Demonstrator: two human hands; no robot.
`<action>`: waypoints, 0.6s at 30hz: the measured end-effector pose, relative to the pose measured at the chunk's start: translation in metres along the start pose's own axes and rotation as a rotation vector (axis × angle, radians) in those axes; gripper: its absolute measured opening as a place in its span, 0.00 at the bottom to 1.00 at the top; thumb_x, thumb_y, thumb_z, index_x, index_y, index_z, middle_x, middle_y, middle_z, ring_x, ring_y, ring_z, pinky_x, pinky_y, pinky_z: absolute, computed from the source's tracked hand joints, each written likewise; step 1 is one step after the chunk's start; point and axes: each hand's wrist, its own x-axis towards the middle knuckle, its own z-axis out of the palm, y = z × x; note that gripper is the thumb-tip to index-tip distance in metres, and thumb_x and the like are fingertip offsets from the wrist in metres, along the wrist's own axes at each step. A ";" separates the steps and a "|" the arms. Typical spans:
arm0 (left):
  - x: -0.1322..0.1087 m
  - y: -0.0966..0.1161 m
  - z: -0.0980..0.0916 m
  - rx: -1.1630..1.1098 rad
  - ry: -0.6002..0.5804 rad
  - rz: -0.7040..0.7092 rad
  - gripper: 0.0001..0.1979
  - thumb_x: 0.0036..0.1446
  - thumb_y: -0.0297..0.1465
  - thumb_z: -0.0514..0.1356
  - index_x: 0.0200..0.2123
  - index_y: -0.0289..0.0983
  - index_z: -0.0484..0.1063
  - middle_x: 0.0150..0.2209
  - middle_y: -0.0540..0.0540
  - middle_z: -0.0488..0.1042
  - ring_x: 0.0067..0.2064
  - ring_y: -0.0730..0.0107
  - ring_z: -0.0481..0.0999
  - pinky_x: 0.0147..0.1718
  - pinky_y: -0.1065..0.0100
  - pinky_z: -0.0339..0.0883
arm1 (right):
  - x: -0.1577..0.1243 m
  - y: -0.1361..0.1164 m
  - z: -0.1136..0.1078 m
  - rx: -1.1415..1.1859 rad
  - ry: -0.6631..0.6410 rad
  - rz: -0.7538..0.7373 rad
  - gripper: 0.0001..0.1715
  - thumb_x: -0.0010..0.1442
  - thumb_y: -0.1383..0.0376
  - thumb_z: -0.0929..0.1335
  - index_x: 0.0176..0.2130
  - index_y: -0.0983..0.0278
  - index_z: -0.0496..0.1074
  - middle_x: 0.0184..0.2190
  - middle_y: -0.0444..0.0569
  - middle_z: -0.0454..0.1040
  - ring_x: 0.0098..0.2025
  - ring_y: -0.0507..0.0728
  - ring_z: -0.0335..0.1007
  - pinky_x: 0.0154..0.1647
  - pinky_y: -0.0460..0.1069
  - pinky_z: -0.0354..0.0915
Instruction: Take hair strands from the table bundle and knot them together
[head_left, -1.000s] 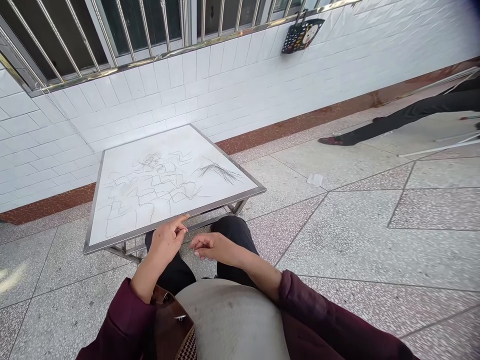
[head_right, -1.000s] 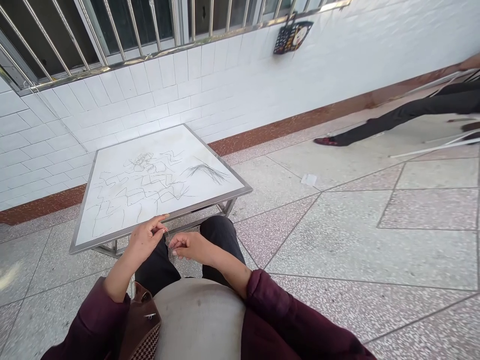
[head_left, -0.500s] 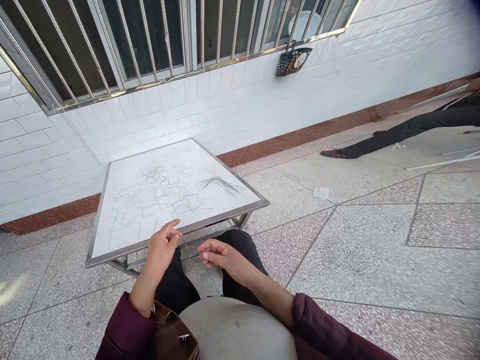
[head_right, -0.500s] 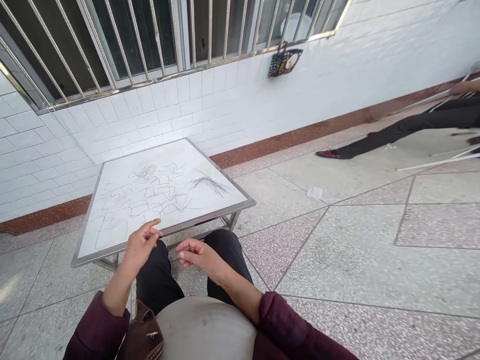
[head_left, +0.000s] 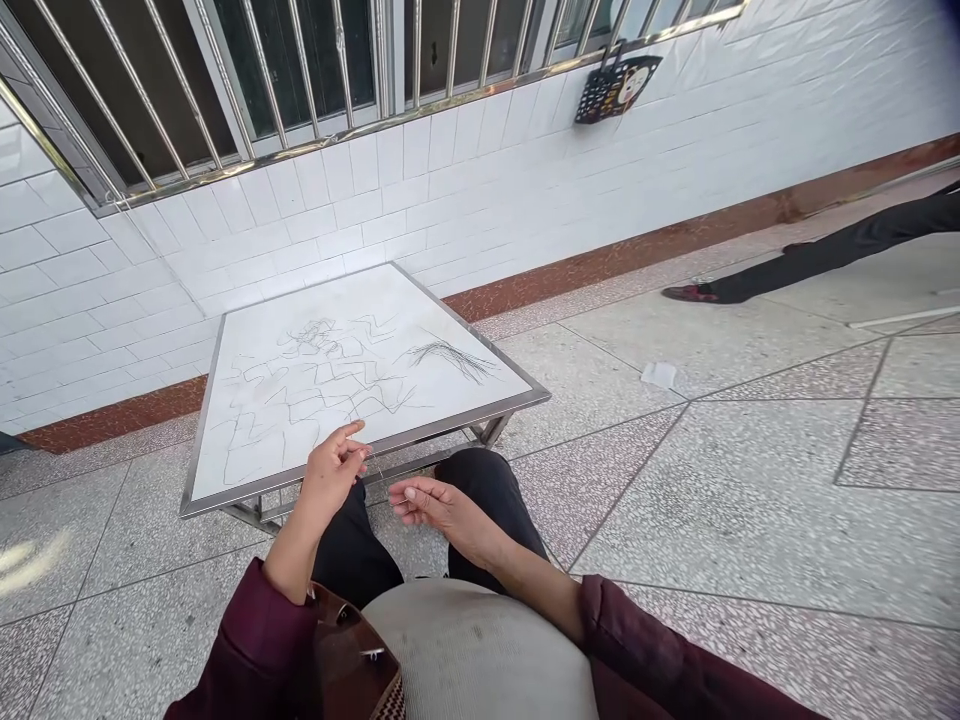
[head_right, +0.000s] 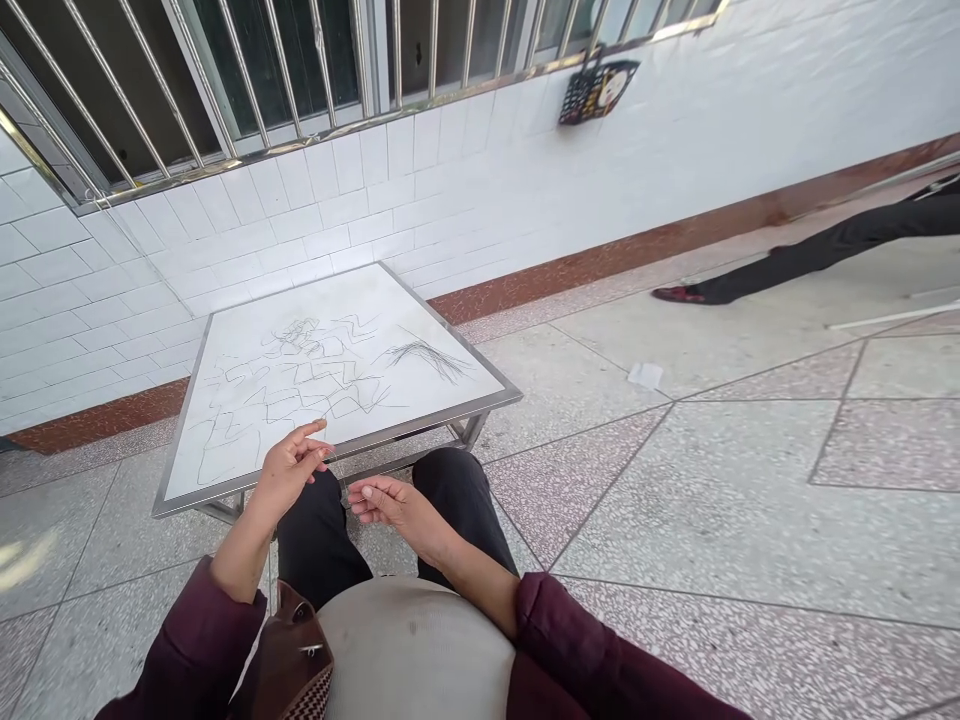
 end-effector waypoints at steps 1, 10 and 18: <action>0.001 0.001 -0.001 -0.011 0.013 0.008 0.24 0.58 0.34 0.59 0.58 0.37 0.67 0.42 0.42 0.79 0.34 0.69 0.78 0.29 0.71 0.70 | 0.001 -0.001 -0.001 0.016 0.020 -0.011 0.24 0.54 0.49 0.73 0.43 0.64 0.77 0.39 0.52 0.78 0.40 0.56 0.74 0.47 0.54 0.68; 0.002 -0.029 -0.002 -0.240 0.192 0.011 0.28 0.62 0.49 0.54 0.55 0.34 0.68 0.44 0.37 0.78 0.35 0.69 0.78 0.27 0.73 0.69 | 0.008 -0.025 -0.024 0.058 0.171 -0.152 0.24 0.55 0.50 0.73 0.44 0.64 0.78 0.42 0.54 0.78 0.43 0.57 0.75 0.52 0.57 0.68; -0.007 -0.118 0.032 0.552 -0.264 0.272 0.15 0.64 0.39 0.53 0.39 0.41 0.79 0.35 0.44 0.81 0.40 0.60 0.78 0.43 0.59 0.69 | 0.033 -0.041 -0.042 -0.006 0.213 -0.209 0.25 0.56 0.49 0.72 0.45 0.64 0.77 0.42 0.54 0.78 0.44 0.58 0.76 0.54 0.59 0.69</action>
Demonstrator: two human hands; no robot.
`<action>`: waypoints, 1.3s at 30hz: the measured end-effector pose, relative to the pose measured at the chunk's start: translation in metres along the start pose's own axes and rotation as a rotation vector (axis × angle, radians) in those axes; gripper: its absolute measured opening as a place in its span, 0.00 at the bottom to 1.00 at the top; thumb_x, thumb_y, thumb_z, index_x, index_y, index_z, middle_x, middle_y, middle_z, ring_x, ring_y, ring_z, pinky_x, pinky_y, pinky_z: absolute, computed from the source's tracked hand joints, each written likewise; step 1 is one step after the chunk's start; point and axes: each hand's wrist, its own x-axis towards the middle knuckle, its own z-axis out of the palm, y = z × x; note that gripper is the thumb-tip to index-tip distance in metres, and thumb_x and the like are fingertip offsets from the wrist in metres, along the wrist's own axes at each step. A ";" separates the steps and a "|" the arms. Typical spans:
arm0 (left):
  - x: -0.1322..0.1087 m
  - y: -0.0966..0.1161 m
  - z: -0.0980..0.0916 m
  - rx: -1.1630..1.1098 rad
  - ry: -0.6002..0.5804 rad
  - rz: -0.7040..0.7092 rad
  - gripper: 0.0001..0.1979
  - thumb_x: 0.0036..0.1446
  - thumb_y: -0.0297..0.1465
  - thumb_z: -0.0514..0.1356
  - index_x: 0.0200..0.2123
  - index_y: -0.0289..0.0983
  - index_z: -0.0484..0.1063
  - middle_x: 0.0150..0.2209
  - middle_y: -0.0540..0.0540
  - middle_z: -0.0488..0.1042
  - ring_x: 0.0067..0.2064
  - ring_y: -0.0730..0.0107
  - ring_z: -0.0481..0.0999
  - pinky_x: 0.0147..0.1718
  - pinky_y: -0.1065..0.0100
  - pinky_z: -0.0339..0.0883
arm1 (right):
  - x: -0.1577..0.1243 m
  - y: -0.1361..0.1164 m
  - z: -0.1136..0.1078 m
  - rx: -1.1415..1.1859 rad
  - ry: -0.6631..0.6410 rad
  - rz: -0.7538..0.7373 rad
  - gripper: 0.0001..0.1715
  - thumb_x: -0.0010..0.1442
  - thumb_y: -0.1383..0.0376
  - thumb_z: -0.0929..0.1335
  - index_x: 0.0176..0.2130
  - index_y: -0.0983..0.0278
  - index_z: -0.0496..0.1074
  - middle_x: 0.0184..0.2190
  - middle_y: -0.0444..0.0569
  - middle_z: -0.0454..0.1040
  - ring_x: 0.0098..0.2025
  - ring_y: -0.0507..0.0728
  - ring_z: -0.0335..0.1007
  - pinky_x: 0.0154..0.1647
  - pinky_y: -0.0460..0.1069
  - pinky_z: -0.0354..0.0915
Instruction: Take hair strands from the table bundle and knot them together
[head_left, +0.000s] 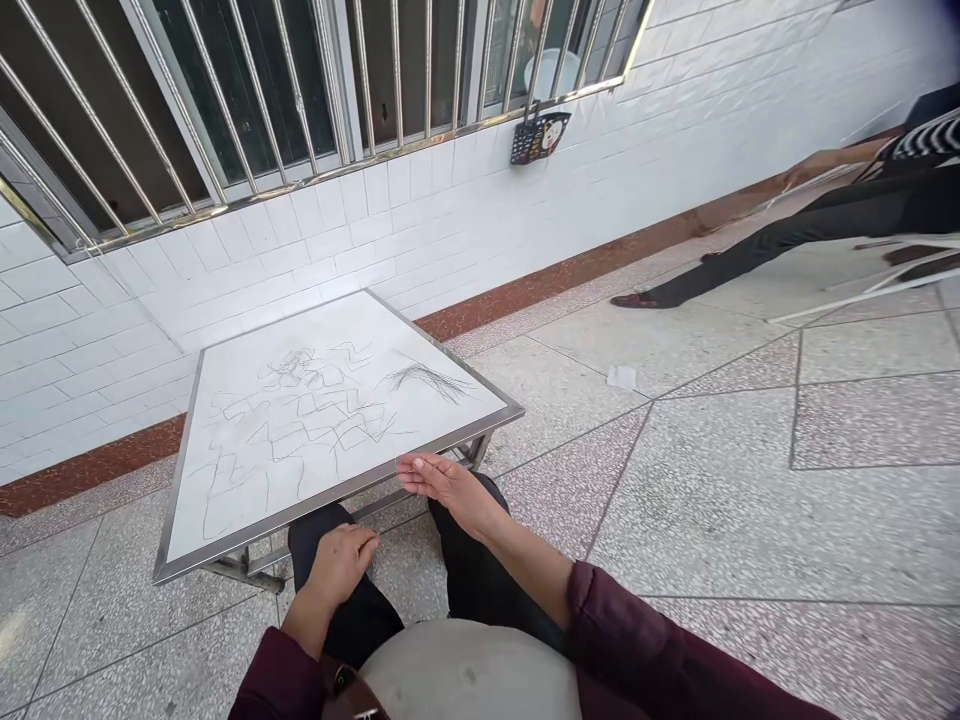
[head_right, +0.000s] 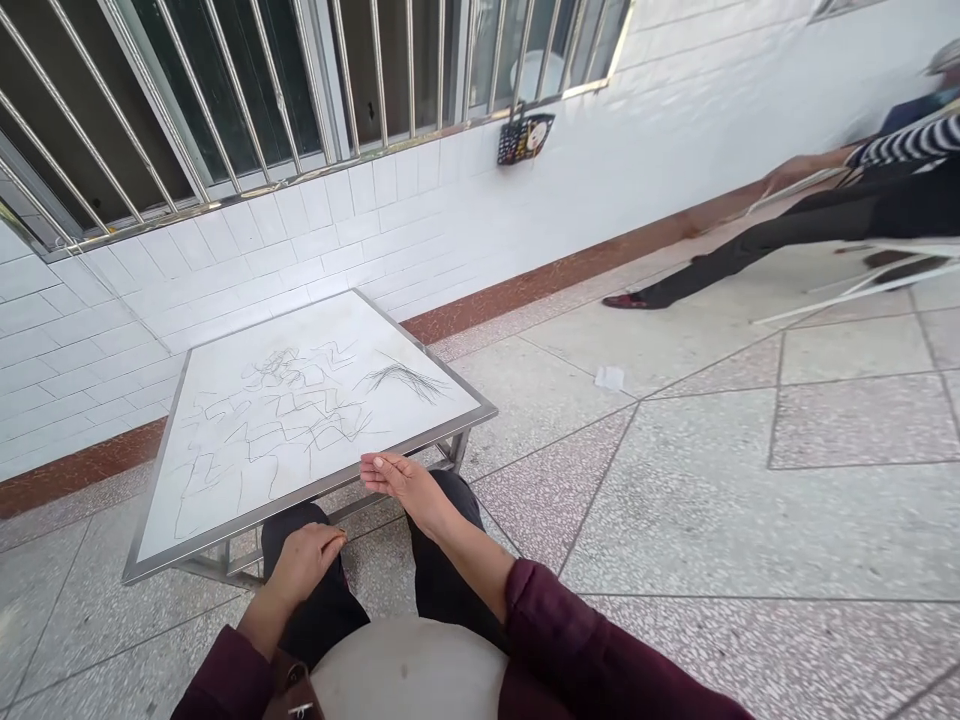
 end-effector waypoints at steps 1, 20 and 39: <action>0.000 -0.008 0.002 0.031 0.003 0.013 0.12 0.62 0.37 0.56 0.39 0.41 0.79 0.37 0.43 0.81 0.43 0.57 0.77 0.48 0.56 0.67 | 0.007 0.000 -0.002 -0.005 0.008 -0.006 0.24 0.56 0.49 0.72 0.45 0.64 0.77 0.42 0.54 0.78 0.44 0.58 0.76 0.54 0.59 0.69; 0.029 0.019 -0.001 -0.866 0.403 -0.329 0.23 0.63 0.40 0.57 0.57 0.35 0.68 0.44 0.38 0.79 0.43 0.62 0.79 0.41 0.62 0.73 | 0.049 -0.021 0.021 -0.066 -0.179 0.035 0.23 0.60 0.50 0.69 0.48 0.63 0.71 0.43 0.54 0.77 0.45 0.57 0.75 0.54 0.58 0.67; 0.022 0.056 -0.028 -1.142 0.571 -0.405 0.21 0.42 0.33 0.72 0.42 0.35 0.77 0.30 0.48 0.76 0.30 0.72 0.74 0.32 0.69 0.68 | 0.015 0.018 0.044 -0.189 -0.179 0.135 0.21 0.53 0.50 0.72 0.41 0.62 0.73 0.35 0.46 0.74 0.34 0.54 0.71 0.43 0.53 0.70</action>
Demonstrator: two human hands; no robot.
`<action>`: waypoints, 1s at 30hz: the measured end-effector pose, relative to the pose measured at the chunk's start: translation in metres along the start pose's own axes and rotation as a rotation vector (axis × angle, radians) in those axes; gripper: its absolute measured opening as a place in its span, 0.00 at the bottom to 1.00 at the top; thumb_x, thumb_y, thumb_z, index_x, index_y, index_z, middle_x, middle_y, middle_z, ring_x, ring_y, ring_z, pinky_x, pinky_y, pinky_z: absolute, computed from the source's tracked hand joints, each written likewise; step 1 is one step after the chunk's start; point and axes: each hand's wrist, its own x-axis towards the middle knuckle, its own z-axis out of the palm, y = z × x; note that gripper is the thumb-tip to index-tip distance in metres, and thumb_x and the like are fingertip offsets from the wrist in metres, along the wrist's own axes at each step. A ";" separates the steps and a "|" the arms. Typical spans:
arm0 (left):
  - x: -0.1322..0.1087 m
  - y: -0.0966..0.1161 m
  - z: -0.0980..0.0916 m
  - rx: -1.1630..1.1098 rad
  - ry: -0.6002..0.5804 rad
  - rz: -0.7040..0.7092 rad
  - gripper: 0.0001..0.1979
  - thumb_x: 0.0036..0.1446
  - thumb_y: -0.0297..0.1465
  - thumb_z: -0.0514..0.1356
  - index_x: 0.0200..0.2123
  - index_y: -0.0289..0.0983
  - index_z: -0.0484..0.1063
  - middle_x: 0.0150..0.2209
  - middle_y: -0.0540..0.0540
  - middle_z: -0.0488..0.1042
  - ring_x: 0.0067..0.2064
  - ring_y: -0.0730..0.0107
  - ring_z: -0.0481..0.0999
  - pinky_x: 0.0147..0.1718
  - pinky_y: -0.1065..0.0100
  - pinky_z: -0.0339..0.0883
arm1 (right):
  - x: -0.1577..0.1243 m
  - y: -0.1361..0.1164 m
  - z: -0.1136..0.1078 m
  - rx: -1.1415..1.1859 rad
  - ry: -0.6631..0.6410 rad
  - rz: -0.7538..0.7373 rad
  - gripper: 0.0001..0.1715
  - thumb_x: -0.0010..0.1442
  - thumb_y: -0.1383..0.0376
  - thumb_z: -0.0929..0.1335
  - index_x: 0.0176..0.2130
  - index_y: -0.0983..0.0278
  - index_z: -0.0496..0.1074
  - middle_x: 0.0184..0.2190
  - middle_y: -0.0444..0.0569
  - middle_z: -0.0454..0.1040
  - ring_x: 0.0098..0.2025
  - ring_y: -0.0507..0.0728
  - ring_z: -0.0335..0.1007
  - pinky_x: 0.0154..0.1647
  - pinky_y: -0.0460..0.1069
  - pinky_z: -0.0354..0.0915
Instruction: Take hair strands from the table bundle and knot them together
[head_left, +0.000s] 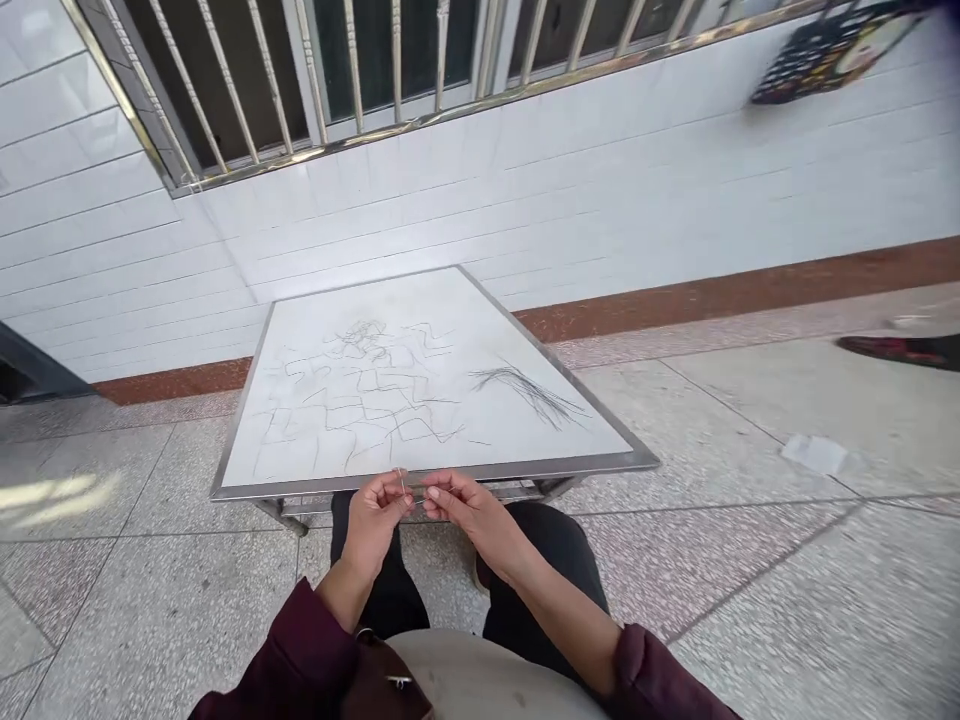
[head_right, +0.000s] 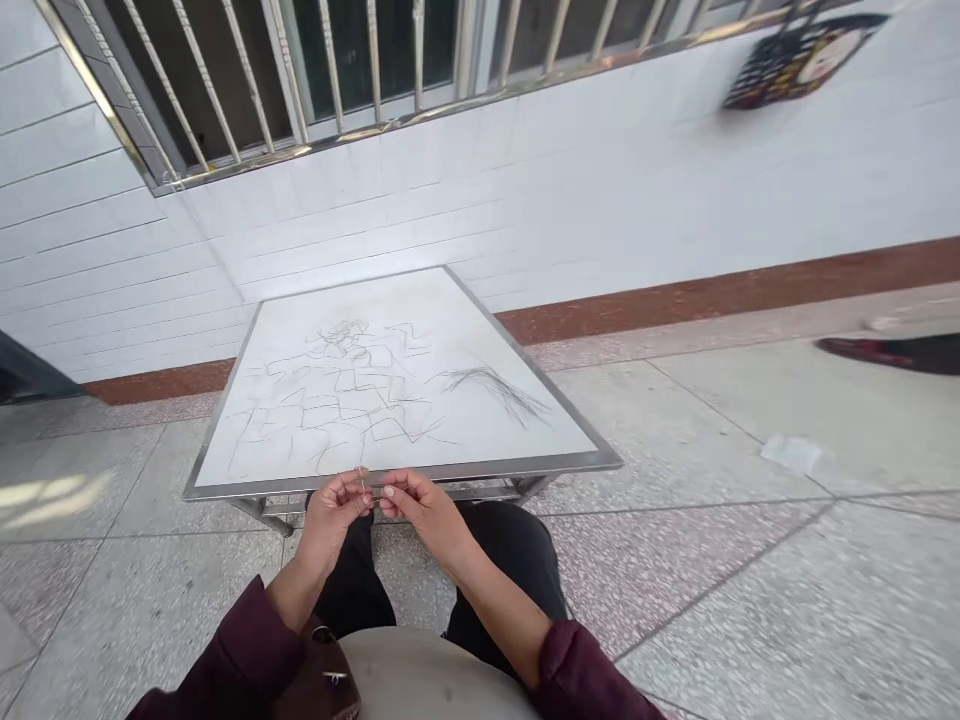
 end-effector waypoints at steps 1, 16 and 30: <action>-0.001 0.001 -0.008 0.009 0.038 0.016 0.21 0.42 0.32 0.71 0.42 0.35 0.77 0.30 0.49 0.76 0.29 0.73 0.73 0.32 0.69 0.68 | 0.004 0.003 0.005 -0.004 -0.021 0.013 0.21 0.53 0.50 0.72 0.40 0.62 0.73 0.35 0.46 0.75 0.35 0.54 0.72 0.43 0.53 0.71; 0.042 -0.007 -0.126 0.272 0.416 0.164 0.21 0.47 0.29 0.65 0.47 0.36 0.73 0.26 0.52 0.73 0.27 0.70 0.75 0.31 0.68 0.70 | 0.087 0.031 0.104 -0.234 -0.192 -0.006 0.13 0.48 0.58 0.71 0.35 0.61 0.75 0.34 0.45 0.76 0.35 0.55 0.75 0.42 0.53 0.74; 0.016 -0.012 -0.142 0.612 0.401 0.290 0.17 0.62 0.34 0.56 0.52 0.38 0.72 0.41 0.42 0.78 0.39 0.63 0.78 0.38 0.64 0.71 | 0.114 0.050 0.103 -0.763 -0.146 -0.308 0.10 0.56 0.64 0.64 0.38 0.61 0.73 0.36 0.47 0.77 0.38 0.56 0.75 0.44 0.53 0.70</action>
